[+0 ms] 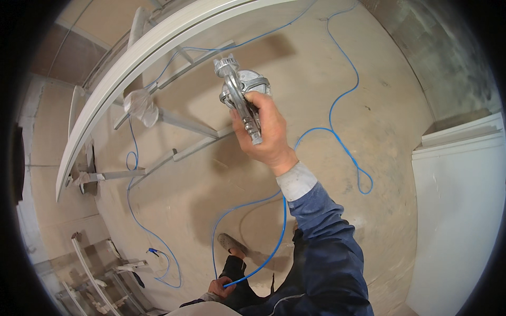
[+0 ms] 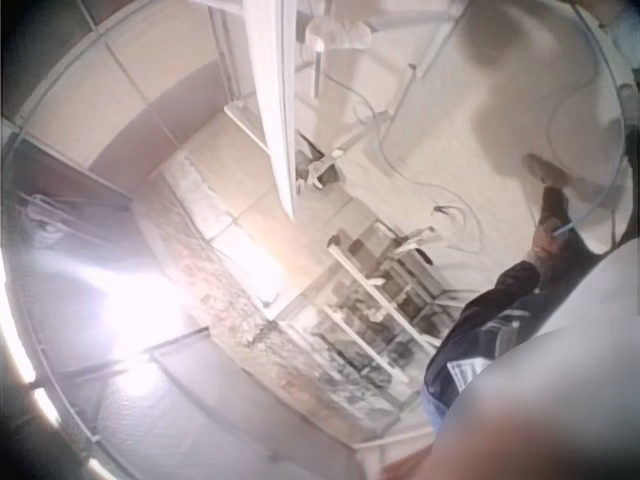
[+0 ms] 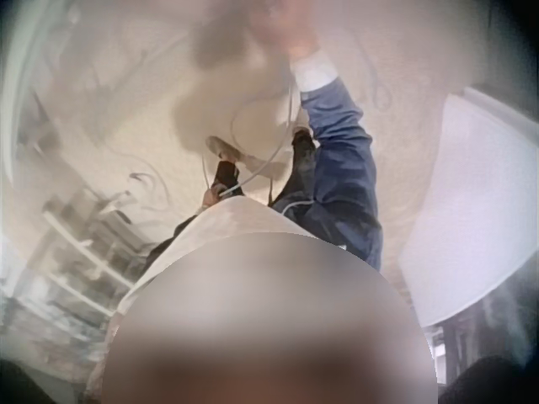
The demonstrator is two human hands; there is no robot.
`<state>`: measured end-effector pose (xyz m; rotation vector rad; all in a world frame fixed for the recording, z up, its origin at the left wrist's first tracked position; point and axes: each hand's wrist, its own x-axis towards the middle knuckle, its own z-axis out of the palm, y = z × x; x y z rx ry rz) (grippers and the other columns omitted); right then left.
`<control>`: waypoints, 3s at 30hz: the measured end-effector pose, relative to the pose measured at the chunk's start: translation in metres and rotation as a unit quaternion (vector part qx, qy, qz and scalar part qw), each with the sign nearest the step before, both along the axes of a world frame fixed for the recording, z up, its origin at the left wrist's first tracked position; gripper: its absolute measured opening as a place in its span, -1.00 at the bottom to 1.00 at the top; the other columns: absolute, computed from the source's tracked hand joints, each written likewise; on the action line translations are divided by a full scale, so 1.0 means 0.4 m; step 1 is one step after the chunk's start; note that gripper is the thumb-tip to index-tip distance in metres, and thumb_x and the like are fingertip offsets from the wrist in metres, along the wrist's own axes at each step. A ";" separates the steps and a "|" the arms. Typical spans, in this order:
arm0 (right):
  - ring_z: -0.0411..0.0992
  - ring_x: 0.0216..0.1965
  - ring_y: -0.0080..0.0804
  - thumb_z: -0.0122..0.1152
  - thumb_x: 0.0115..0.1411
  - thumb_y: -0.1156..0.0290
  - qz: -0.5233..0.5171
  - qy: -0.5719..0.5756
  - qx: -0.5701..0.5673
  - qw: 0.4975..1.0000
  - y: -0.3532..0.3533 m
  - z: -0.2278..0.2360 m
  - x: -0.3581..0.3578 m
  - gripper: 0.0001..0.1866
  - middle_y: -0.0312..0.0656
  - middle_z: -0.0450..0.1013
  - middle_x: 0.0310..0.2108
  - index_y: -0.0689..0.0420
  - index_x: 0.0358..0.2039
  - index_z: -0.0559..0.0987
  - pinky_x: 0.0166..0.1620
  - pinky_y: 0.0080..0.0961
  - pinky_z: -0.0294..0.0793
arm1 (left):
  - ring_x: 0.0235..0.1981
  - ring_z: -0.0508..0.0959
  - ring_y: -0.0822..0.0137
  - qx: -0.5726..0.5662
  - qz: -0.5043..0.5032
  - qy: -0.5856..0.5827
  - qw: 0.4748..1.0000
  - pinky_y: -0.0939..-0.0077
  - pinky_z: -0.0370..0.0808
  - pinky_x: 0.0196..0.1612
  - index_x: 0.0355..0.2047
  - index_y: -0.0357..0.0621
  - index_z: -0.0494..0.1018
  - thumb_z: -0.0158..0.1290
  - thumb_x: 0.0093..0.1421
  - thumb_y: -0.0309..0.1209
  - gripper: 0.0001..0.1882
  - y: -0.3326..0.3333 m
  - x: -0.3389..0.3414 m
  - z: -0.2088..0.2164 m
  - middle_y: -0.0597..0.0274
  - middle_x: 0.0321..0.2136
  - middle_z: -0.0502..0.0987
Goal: The person wipes a long white wooden panel with a cloth, then uses a spray gun to apply paint to both sides of the panel. The person flips the panel over to access the other side and continues spraying.
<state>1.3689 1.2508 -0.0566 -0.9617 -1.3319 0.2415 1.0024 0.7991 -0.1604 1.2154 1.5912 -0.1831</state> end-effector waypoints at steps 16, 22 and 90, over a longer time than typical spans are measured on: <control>0.52 -0.33 -0.42 0.27 0.20 0.62 0.239 0.019 -0.065 0.969 -0.088 0.017 -0.700 -0.53 -0.15 0.51 -0.26 0.23 0.10 0.35 -0.21 -0.46 0.52 | -0.42 0.69 0.04 0.008 0.041 0.006 0.999 0.23 0.60 -0.31 -0.31 0.03 0.62 0.22 0.13 0.08 -0.60 -0.156 -0.376 -0.049 0.06 -0.51 0.65; 0.48 -0.24 -0.56 0.31 0.29 0.50 0.288 0.081 -0.129 0.945 -0.140 0.022 -0.887 -0.52 -0.22 0.56 -0.21 0.29 0.15 0.34 -0.13 -0.55 0.50 | -0.41 0.68 -0.01 -0.047 0.039 0.013 0.998 0.18 0.58 -0.29 -0.29 0.06 0.61 0.19 0.14 0.11 -0.59 -0.202 -0.452 -0.061 0.07 -0.52 0.64; 0.46 -0.28 -0.53 0.26 0.34 0.46 -0.261 -0.015 0.036 0.964 0.118 0.057 0.588 -0.56 -0.15 0.49 -0.19 0.32 0.13 0.33 -0.22 -0.60 0.50 | -0.43 0.70 0.11 0.072 -0.105 -0.044 0.991 0.26 0.59 -0.32 -0.36 -0.09 0.61 0.23 0.13 -0.10 -0.69 0.247 0.368 -0.017 0.07 -0.52 0.65</control>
